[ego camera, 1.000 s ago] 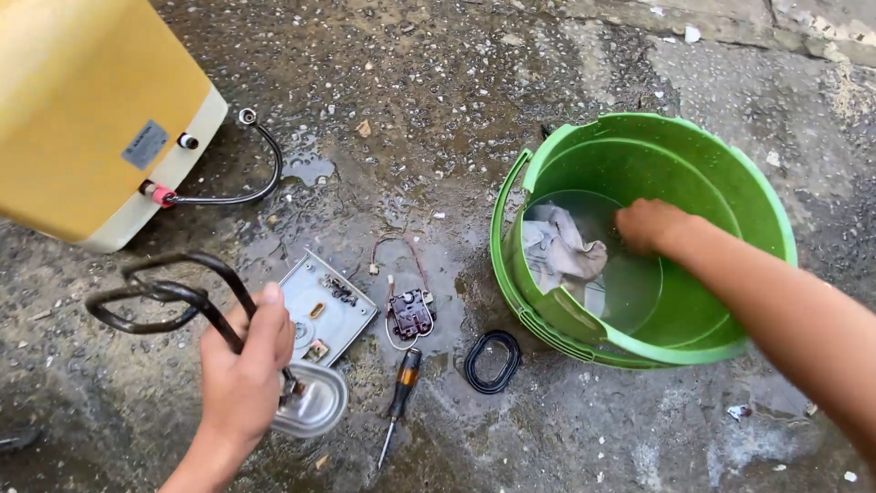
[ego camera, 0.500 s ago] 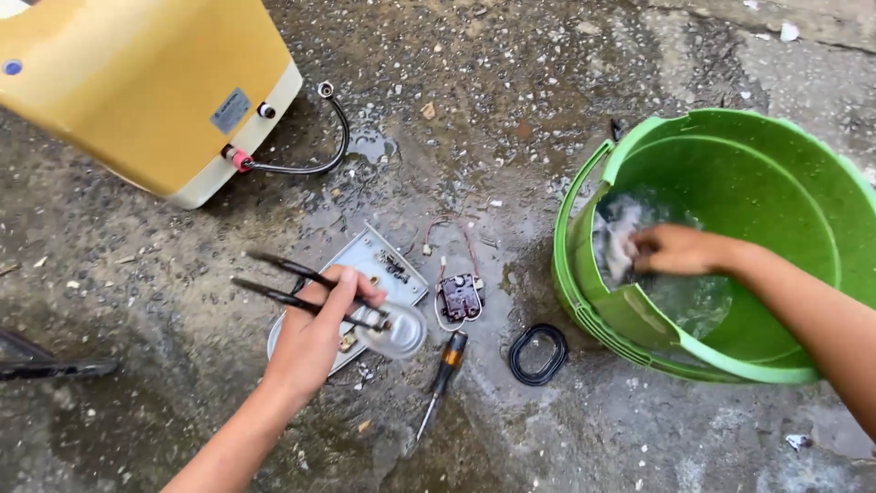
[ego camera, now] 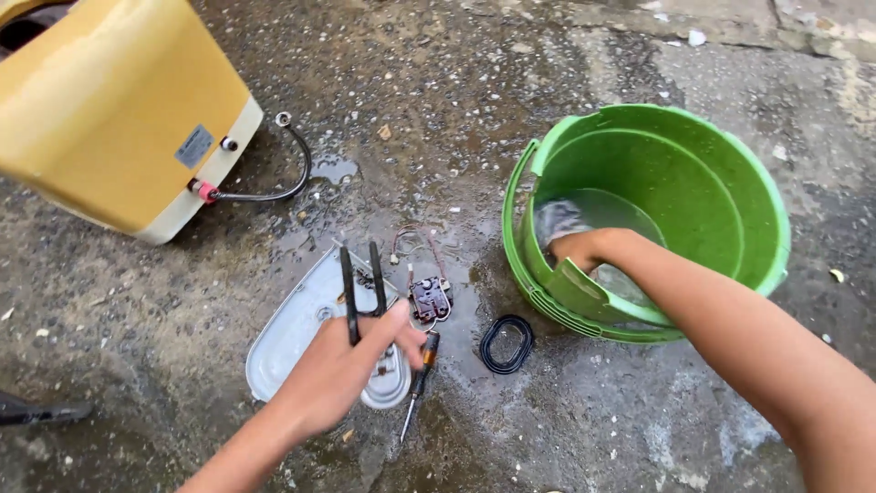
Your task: Cleaning the internal components of a water heater, including the heating element and gasket, using water and a scrubbing pad.
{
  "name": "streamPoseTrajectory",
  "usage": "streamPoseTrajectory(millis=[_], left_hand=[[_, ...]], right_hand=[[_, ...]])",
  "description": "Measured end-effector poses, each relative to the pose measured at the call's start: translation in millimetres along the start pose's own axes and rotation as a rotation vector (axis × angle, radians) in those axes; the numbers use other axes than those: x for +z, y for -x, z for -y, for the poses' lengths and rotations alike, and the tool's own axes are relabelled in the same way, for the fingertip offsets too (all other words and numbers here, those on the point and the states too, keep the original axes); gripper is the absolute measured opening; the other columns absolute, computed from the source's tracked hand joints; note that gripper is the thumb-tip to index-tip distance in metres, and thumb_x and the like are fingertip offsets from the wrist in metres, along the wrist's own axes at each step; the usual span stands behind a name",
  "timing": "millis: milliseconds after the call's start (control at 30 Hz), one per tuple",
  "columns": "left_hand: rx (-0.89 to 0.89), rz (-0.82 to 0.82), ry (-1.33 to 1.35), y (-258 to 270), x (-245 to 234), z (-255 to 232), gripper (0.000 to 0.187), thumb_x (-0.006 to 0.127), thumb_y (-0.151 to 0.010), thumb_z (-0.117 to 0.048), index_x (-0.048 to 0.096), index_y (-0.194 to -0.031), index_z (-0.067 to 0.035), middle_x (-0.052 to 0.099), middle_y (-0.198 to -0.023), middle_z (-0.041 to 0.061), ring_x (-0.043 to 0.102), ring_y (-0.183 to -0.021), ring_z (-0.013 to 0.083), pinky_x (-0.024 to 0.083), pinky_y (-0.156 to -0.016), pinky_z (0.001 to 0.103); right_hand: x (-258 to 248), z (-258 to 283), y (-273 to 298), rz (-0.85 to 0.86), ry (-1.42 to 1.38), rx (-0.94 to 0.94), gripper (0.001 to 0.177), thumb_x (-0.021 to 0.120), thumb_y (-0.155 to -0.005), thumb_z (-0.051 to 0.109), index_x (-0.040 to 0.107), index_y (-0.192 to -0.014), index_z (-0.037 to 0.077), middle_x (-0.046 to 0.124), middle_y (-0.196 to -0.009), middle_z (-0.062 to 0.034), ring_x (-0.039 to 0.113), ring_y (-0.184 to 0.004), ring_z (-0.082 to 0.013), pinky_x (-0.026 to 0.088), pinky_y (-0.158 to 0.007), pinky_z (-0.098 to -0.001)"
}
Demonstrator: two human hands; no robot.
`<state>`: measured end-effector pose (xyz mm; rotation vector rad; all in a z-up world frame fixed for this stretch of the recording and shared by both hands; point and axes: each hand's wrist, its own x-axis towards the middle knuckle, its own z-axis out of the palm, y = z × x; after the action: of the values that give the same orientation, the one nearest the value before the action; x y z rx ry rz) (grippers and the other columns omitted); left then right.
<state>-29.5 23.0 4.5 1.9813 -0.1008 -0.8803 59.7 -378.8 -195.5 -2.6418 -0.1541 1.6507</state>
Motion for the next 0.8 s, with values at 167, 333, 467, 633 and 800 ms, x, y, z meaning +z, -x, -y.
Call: streamPoseTrajectory(millis=[167,333,467,633,800], left_hand=[[0.276,0.028,-0.016,23.1,3.2,-56.9,0.061,0.048,-0.091,-0.052,0.083,-0.06,-0.012,0.085,-0.075,0.001,0.062,-0.077,0.0086,0.041,-0.072,0.028],[1.017,0.159,-0.014,4.4,39.9,-150.6,0.041,0.053,-0.097,-0.032,0.07,-0.07,-0.007,0.08,-0.071,0.003,0.077,-0.061,0.0088,0.057,-0.054,0.023],[1.182,0.148,-0.412,-60.8,121.2,-214.2,0.057,0.03,-0.089,-0.058,0.027,-0.058,-0.009,0.026,-0.05,0.004,0.035,-0.045,0.0201,0.029,-0.051,0.039],[0.87,0.411,-0.683,-182.3,221.8,-231.4,0.059,0.025,-0.086,-0.069,0.029,-0.054,-0.02,0.032,-0.051,-0.005,0.032,-0.042,0.0112,0.042,-0.045,0.025],[0.563,0.605,-0.852,-332.6,292.0,-158.1,0.079,0.023,-0.1,-0.061,0.066,-0.053,-0.015,0.067,-0.053,0.008,0.072,-0.07,0.0301,0.052,-0.087,0.039]], right_hand=[[-17.5,29.1,130.3,-0.234,-0.171,0.042,0.066,0.058,-0.089,0.043,0.046,-0.148,0.015,0.049,-0.148,-0.0054,0.05,-0.128,-0.025,0.04,-0.106,-0.038],[10.1,15.3,180.1,-0.564,-0.226,0.007,0.025,0.067,-0.079,0.028,0.071,-0.103,0.022,0.081,-0.104,-0.002,0.073,-0.092,-0.0262,0.05,-0.082,-0.0385],[27.0,21.8,181.7,-0.839,-0.432,0.587,0.03,0.051,-0.09,0.019,0.046,-0.119,0.025,0.061,-0.099,0.0009,0.063,-0.089,-0.0204,0.044,-0.078,-0.0324],[58.3,5.0,220.3,-0.575,-0.302,0.182,0.02,0.053,-0.078,0.032,0.069,-0.08,0.021,0.072,-0.083,-0.0123,0.067,-0.077,-0.041,0.049,-0.064,-0.051],[64.7,-4.6,211.5,-0.646,-0.286,0.058,0.033,0.051,-0.084,0.036,0.074,-0.102,0.021,0.073,-0.1,-0.0057,0.068,-0.087,-0.0413,0.051,-0.072,-0.0611]])
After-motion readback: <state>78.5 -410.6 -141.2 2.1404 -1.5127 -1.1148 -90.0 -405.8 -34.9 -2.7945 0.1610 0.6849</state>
